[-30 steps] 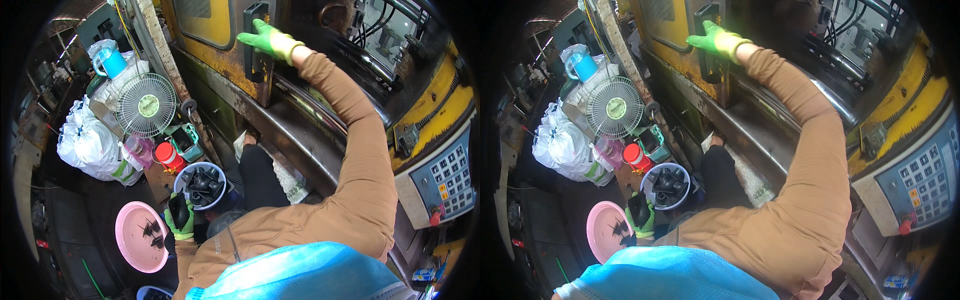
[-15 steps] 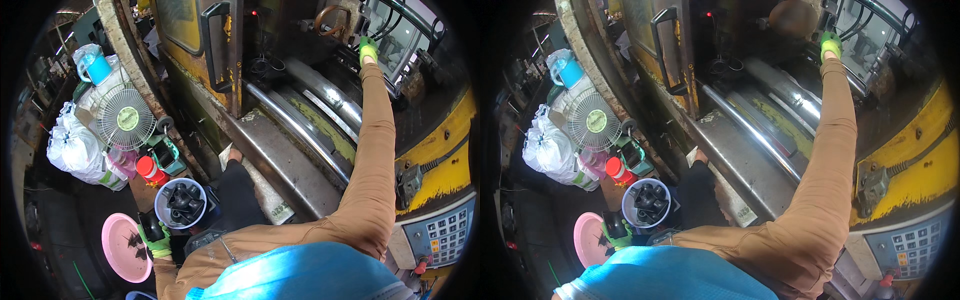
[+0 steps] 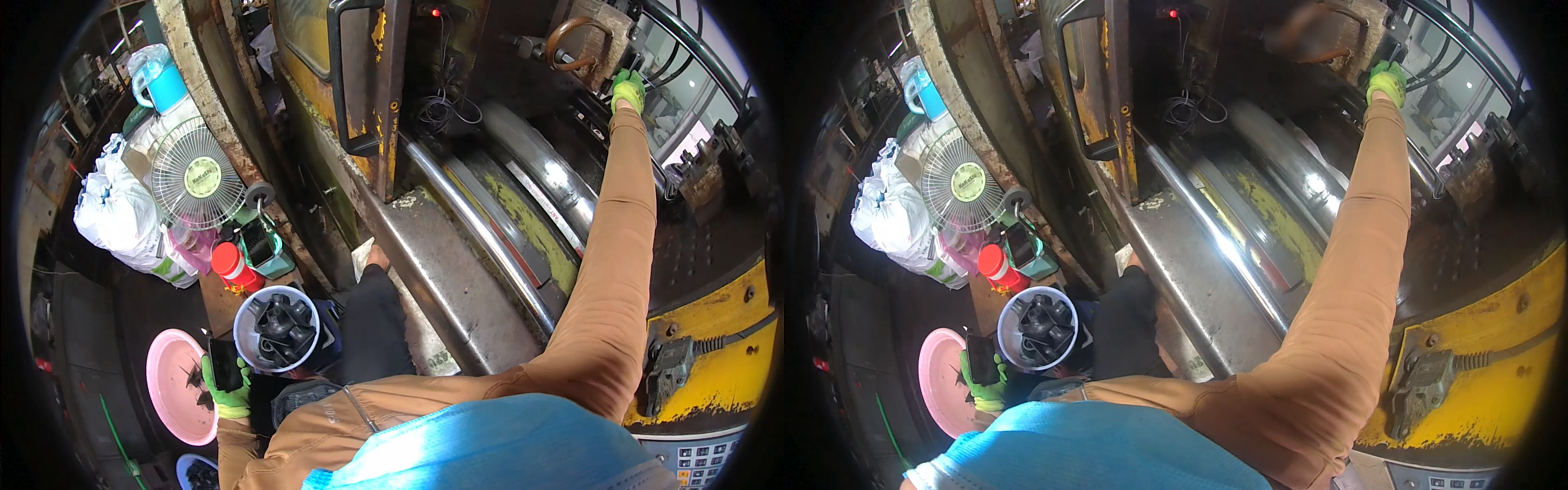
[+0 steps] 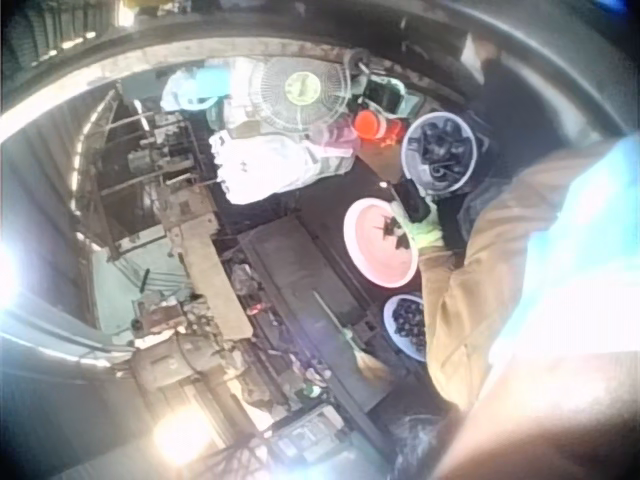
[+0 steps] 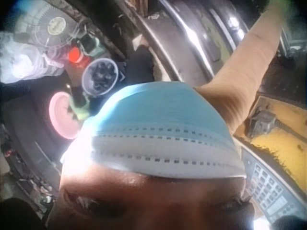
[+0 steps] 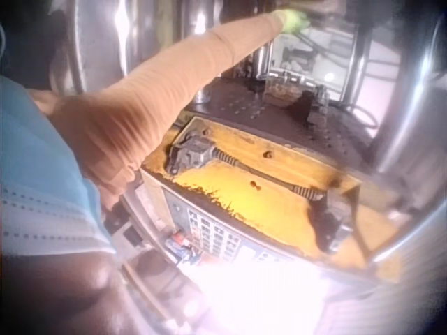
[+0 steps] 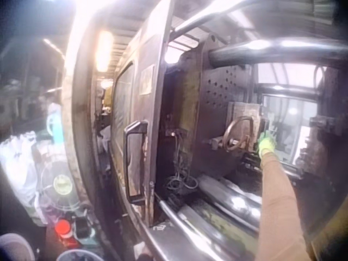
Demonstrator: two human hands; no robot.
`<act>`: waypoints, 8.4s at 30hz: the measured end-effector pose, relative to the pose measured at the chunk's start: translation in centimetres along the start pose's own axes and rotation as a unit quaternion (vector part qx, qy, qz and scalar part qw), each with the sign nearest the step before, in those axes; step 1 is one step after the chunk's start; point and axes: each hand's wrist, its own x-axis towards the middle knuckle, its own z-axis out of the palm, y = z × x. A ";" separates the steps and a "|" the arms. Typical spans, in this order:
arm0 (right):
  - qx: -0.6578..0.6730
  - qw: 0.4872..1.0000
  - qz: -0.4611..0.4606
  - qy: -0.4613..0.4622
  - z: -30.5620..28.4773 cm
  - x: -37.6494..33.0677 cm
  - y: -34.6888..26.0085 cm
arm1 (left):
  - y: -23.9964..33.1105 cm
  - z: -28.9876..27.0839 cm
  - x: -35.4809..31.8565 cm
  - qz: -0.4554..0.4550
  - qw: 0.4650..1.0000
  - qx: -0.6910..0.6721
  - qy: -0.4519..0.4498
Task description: The person repeatedly picks up black molded plastic parts from a white bucket, wipes them with a cloth, and places them into a pink basin. The person also briefly operates a machine lever and retrieves a part from the machine area.
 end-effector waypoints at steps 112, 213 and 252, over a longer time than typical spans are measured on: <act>-0.096 0.880 -0.380 0.267 -28.4 -39.2 -26.1 | -9.9 -11.2 -0.5 -0.313 0.937 -0.054 -0.142; -0.074 0.857 -0.428 0.277 -33.0 -39.3 -20.2 | -10.1 -12.4 -2.0 -0.382 0.920 -0.067 -0.065; 0.463 0.502 -0.175 -0.709 -21.6 -73.6 -24.6 | 3.5 8.7 -2.4 0.390 0.804 0.433 -0.117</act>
